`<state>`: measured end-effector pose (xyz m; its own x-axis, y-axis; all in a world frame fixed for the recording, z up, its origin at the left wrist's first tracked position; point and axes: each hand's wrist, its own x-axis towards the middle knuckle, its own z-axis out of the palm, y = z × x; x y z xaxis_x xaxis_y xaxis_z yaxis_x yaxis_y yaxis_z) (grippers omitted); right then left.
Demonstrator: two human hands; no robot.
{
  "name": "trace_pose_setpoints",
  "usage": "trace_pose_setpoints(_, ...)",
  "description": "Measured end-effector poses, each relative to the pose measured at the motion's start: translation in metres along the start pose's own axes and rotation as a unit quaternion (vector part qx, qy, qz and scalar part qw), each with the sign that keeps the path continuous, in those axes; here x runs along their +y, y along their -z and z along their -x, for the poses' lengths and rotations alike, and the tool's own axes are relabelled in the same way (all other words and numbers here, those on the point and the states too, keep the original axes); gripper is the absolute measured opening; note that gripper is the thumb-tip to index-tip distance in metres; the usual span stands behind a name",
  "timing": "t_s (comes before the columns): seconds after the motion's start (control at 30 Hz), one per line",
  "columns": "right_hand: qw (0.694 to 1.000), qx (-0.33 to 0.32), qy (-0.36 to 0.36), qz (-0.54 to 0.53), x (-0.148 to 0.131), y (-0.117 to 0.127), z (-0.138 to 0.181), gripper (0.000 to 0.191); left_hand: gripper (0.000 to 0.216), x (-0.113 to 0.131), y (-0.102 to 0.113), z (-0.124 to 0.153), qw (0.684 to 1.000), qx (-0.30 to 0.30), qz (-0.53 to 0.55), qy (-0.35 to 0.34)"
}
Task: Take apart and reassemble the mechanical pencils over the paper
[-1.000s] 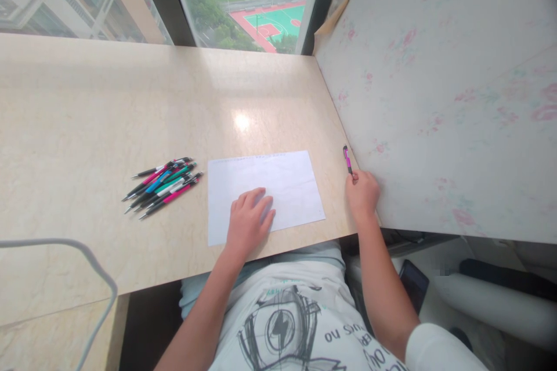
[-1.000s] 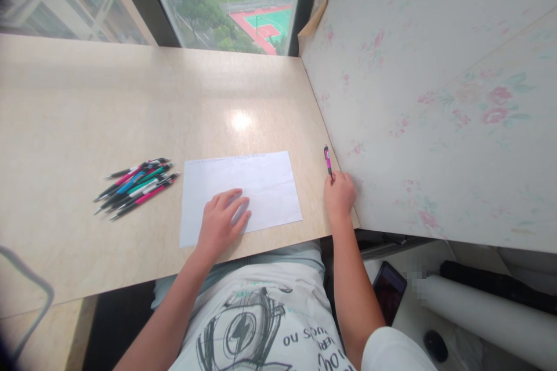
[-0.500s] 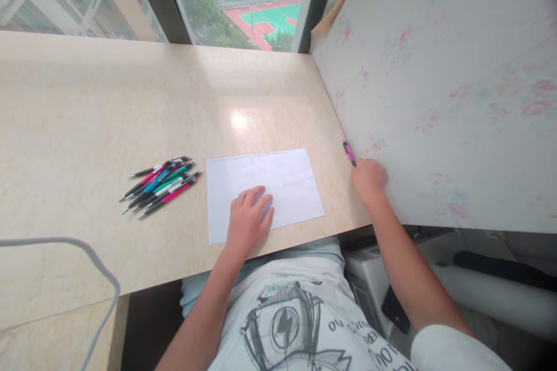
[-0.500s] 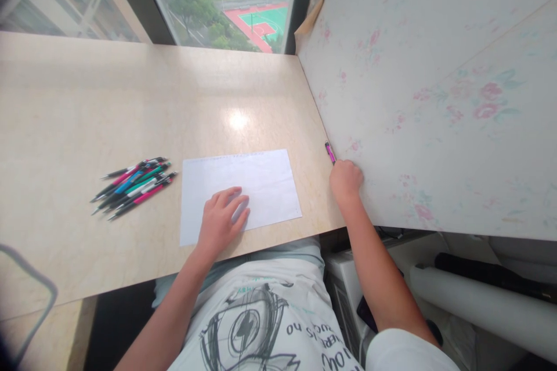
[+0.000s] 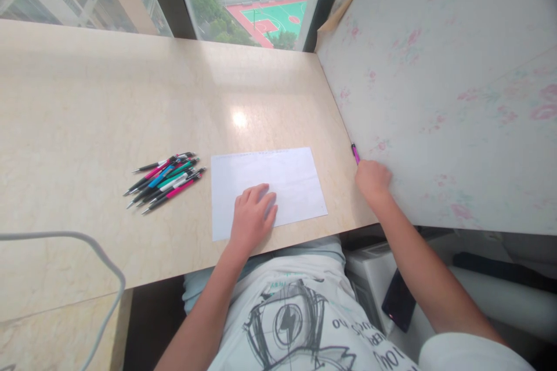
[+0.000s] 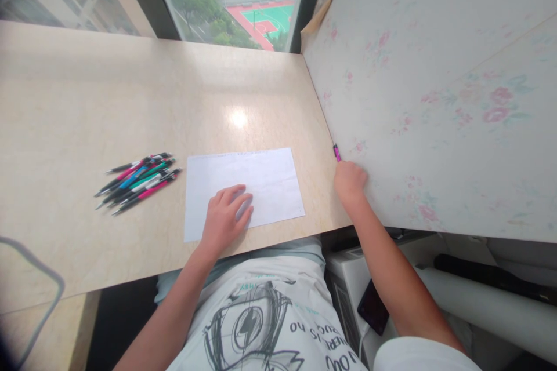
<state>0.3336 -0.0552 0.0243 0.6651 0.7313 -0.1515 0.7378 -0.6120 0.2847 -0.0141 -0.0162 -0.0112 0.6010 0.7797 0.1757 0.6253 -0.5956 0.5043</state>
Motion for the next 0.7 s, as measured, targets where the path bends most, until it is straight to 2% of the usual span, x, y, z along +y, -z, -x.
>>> trace_pose_setpoints(0.17,0.999,0.042,0.024,-0.023,0.004,-0.004,0.003,0.033,0.021,0.001,0.002,-0.001,1.0,0.0,-0.002,-0.002)
trace_pose_setpoints(0.5,0.998,0.041,0.035,-0.041,0.005,-0.017,0.007,0.04,0.021,0.002,0.001,0.0,1.0,-0.001,-0.003,0.001)
trace_pose_setpoints(0.7,0.995,0.072,0.037,-0.066,0.008,-0.02,0.007,0.04,0.022,0.001,0.0,0.0,1.0,-0.001,0.003,0.004)
